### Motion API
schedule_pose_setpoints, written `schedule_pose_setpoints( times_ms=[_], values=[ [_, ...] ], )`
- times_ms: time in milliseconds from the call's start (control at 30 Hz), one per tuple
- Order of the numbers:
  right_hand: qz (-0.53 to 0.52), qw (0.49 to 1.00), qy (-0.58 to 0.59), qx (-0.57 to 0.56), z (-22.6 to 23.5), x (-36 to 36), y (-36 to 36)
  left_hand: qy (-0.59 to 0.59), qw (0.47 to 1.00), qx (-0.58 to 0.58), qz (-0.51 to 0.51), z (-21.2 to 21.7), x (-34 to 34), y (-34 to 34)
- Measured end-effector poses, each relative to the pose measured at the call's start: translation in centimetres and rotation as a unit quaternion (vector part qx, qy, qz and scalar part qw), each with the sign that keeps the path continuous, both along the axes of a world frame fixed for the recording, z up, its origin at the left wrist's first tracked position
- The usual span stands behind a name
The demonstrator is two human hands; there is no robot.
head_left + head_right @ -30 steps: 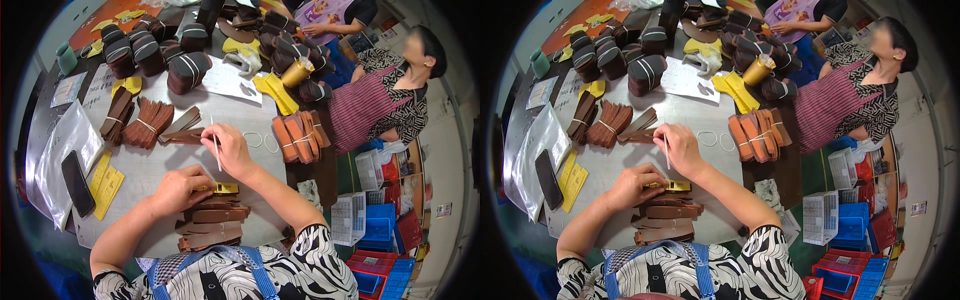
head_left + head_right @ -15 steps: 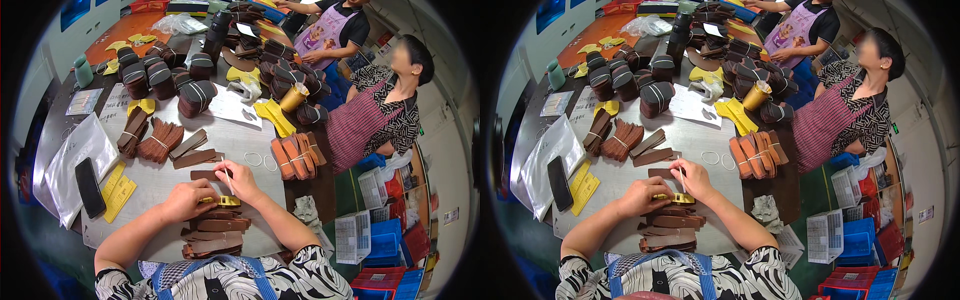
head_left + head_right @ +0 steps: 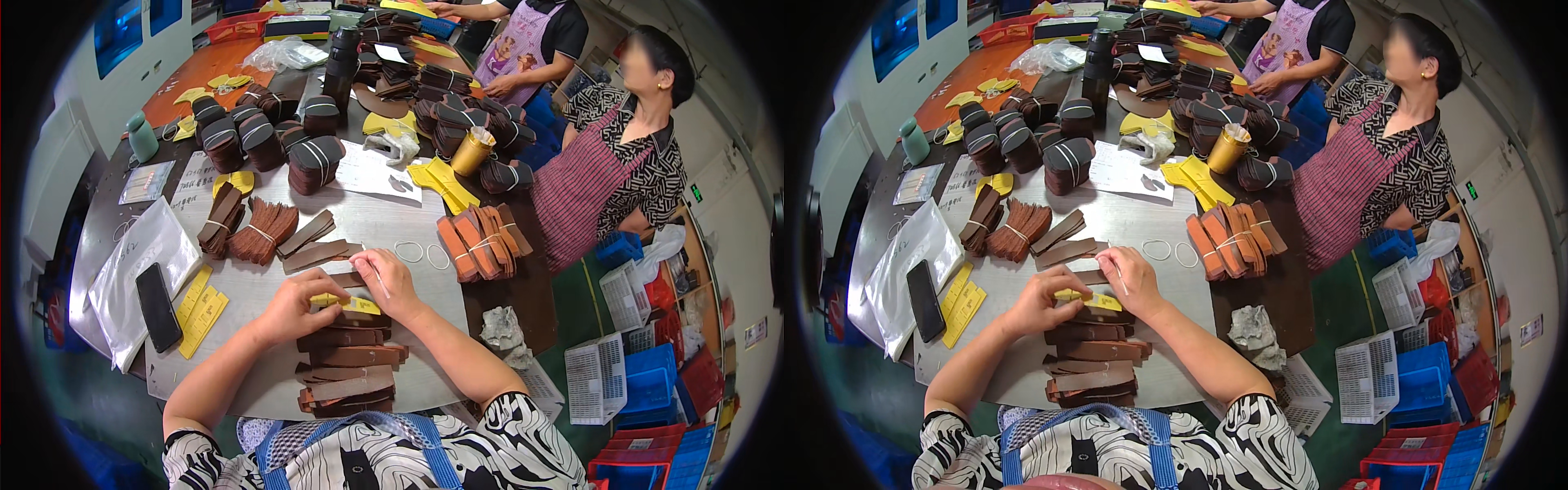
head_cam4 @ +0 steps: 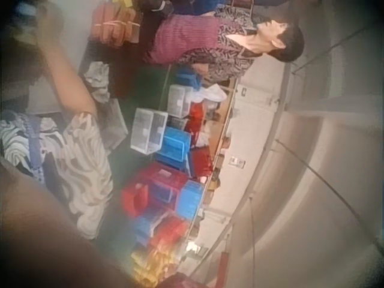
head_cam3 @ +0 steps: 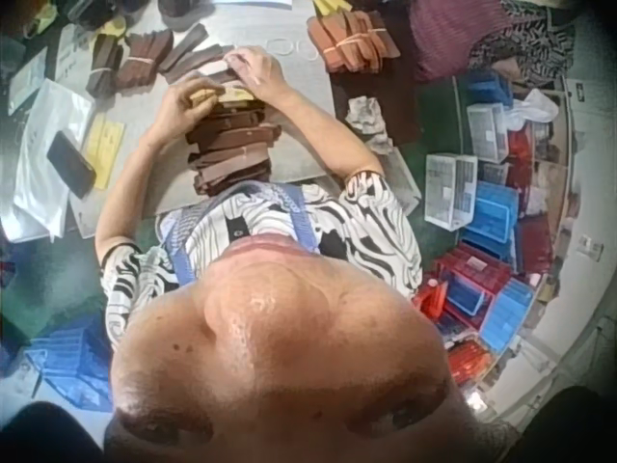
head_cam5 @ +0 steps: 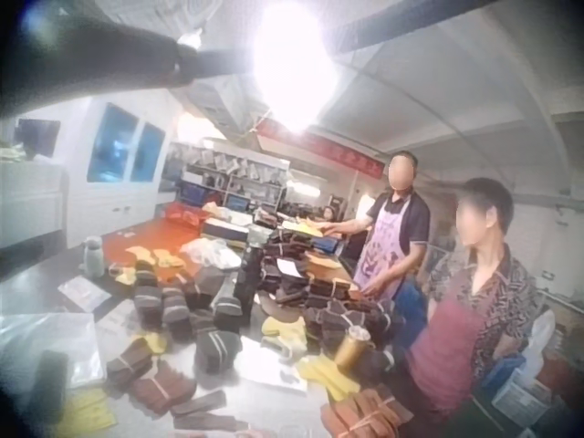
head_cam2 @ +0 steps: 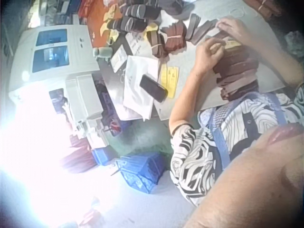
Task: Bundling stacks of leather shoe pieces together using a white cord and yellow tracking labels.
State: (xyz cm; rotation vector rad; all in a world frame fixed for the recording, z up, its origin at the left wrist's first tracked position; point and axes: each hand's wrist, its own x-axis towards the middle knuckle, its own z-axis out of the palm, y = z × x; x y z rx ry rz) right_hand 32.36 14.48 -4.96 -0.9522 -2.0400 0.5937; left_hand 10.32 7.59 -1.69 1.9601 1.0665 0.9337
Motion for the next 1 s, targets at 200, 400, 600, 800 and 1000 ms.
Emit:
schedule_pose_setpoints(
  times_ms=[200,400,600,800,1000],
  values=[
    [0.004,1.000,0.015,-0.001,-0.3,-0.1,0.1,-0.035,0.997,-0.005,0.071,0.6,-1.4,0.2],
    [-0.003,1.000,-0.011,0.007,-0.5,-0.1,0.3,-0.204,0.940,-0.182,0.203,-1.0,-2.5,-0.2],
    [0.004,0.999,-0.036,0.019,-0.3,-0.9,-0.2,-0.168,0.962,-0.022,0.214,-3.6,-4.8,-0.3],
    [0.000,0.999,-0.034,0.006,-0.3,-0.9,-0.4,-0.200,0.956,-0.055,0.207,-3.5,-5.0,-0.5],
    [-0.001,0.999,-0.037,-0.003,-0.3,-1.1,-0.6,-0.228,0.947,-0.084,0.209,-3.6,-5.6,-0.5]
  ],
)
